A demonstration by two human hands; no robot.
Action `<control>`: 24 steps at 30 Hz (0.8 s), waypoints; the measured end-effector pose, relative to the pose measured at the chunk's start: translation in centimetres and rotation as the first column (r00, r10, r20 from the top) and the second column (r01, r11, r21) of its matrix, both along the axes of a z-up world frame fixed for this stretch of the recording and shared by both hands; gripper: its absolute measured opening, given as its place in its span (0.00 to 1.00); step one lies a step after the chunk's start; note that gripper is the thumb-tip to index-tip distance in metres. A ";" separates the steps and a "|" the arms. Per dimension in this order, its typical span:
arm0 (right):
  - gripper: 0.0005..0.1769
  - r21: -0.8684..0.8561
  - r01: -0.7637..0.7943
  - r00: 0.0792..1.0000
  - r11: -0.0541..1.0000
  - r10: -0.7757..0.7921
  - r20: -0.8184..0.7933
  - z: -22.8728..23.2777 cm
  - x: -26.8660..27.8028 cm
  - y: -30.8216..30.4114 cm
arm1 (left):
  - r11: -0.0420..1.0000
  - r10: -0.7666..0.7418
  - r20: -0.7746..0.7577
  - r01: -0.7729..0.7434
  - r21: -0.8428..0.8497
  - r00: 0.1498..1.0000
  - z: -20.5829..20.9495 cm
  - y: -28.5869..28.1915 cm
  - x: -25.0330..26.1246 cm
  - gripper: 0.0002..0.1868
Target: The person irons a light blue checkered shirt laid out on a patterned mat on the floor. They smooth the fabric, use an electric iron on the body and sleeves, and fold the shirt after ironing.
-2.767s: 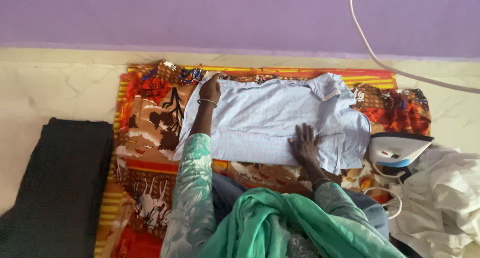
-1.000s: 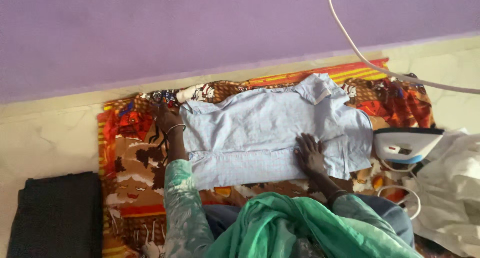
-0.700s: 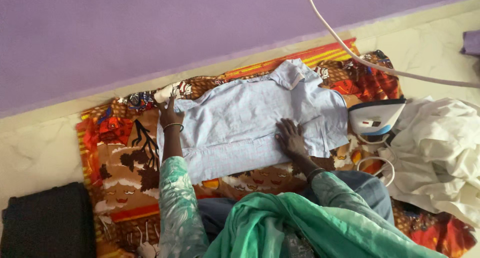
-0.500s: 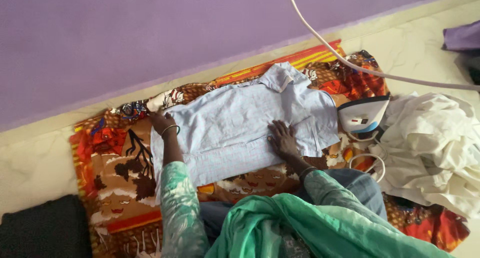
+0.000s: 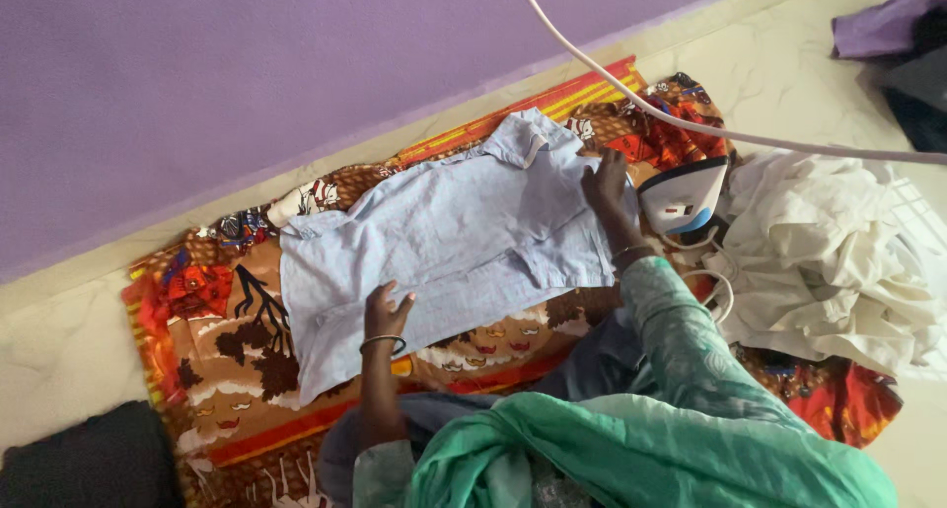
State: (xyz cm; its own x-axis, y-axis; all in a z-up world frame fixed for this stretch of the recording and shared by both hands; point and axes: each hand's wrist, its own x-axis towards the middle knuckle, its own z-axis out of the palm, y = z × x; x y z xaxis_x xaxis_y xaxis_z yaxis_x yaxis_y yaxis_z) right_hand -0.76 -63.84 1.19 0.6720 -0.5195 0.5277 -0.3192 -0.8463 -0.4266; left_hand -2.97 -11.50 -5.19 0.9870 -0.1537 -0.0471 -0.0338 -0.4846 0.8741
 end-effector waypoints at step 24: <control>0.31 -0.153 0.090 0.985 0.984 -0.110 -0.131 2.9 -1.7 1.5 | 0.857 -0.149 -0.265 0.258 0.446 0.953 -1.0 -1.1 4.1 0.58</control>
